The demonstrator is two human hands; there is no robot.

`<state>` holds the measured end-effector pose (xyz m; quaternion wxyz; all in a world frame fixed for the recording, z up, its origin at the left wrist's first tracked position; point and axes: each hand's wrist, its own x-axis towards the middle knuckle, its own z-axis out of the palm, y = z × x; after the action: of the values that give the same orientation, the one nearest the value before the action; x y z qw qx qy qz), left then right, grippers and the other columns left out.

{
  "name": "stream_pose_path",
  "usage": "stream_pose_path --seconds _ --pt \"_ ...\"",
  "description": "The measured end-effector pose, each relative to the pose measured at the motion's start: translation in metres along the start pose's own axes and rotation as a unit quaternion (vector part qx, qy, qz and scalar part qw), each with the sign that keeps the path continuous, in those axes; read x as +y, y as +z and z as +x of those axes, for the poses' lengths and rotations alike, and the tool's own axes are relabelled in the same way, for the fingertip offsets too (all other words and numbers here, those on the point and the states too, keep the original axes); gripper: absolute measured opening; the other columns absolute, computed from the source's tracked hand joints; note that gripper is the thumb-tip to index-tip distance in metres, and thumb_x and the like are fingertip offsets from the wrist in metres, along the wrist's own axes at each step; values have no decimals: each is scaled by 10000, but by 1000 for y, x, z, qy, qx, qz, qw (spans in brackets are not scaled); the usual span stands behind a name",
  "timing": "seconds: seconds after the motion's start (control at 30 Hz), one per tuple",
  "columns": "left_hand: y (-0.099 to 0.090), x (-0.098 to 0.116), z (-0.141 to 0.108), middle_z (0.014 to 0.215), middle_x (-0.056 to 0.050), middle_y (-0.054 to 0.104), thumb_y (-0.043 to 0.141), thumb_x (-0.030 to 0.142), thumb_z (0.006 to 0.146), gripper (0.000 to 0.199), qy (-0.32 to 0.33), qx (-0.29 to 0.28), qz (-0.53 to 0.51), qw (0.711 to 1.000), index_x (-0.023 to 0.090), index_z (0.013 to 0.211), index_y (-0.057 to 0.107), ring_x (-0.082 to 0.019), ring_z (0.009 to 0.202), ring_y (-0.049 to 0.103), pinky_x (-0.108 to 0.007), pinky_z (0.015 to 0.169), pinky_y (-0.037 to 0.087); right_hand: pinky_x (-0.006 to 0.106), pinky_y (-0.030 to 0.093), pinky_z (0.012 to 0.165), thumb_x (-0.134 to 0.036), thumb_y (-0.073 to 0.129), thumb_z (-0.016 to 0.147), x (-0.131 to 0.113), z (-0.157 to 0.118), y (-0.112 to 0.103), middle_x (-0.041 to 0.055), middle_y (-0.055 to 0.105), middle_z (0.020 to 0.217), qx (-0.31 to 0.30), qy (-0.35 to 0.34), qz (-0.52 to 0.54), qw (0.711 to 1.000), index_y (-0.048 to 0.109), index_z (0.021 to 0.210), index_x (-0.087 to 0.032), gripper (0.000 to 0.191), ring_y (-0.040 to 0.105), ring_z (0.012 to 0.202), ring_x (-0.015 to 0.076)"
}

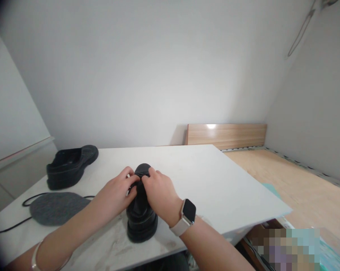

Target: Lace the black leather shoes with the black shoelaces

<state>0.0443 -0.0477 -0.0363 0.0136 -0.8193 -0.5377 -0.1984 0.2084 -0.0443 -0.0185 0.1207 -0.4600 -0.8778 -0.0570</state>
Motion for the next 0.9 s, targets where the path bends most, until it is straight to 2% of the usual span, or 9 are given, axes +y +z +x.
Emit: stream_pose_path --seconds 0.1,0.17,0.23,0.3,0.37,0.53,0.7,0.83,0.9 --pt "-7 -1 4 978 -92 587 477 100 900 241 3 12 -13 1000 151 826 701 -206 715 646 -374 719 551 301 472 655 -51 523 898 2 2 3 97 615 977 63 -6 42 997 671 875 -156 183 615 842 214" --pt "-14 -4 7 993 -81 609 492 152 922 234 23 86 -92 992 177 840 710 -218 790 657 -376 755 546 300 483 693 -54 544 903 4 5 3 82 628 946 154 -10 140 978 671 843 -156 174 610 856 203" --pt "-21 -9 11 1010 -67 643 537 241 937 185 32 177 -221 959 198 884 709 -226 913 664 -365 829 538 286 498 712 -88 574 914 7 9 2 55 643 899 261 5 285 922 677 855 -166 142 614 820 172" --pt "-23 -13 16 954 -49 680 575 335 933 175 7 201 -366 908 200 914 686 -215 929 681 -344 850 544 272 511 685 -133 618 899 8 14 4 33 656 859 326 26 420 847 687 862 -180 91 617 762 151" --pt "-19 -16 20 835 -26 695 585 389 926 210 -28 146 -474 868 191 928 656 -193 792 701 -325 772 563 271 512 669 -153 653 871 8 19 6 23 664 825 332 28 487 808 701 838 -188 68 617 740 148" --pt "-2 -19 25 699 1 697 663 401 871 265 -33 28 -552 833 170 998 636 -137 574 618 -253 584 498 270 499 705 -156 702 823 4 26 11 23 627 862 321 7 491 810 751 820 -215 77 586 789 142" --pt "-5 -16 24 735 -26 717 688 403 839 245 -30 13 -519 854 160 817 712 -139 648 614 -239 611 477 266 487 679 -212 763 784 11 28 12 17 627 847 285 4 544 789 764 784 -227 15 586 784 140" --pt "-10 -11 20 767 -29 727 703 400 821 235 -36 20 -518 854 169 808 743 -161 733 635 -249 672 482 291 529 665 -268 768 798 16 22 18 22 644 877 229 2 625 746 773 852 -230 67 623 740 146" --pt "-12 -10 19 727 -18 708 699 402 822 242 -40 31 -531 846 171 759 734 -155 716 624 -248 681 479 301 551 715 -236 757 817 17 17 20 30 665 904 234 -6 614 754 773 904 -231 89 654 788 160"
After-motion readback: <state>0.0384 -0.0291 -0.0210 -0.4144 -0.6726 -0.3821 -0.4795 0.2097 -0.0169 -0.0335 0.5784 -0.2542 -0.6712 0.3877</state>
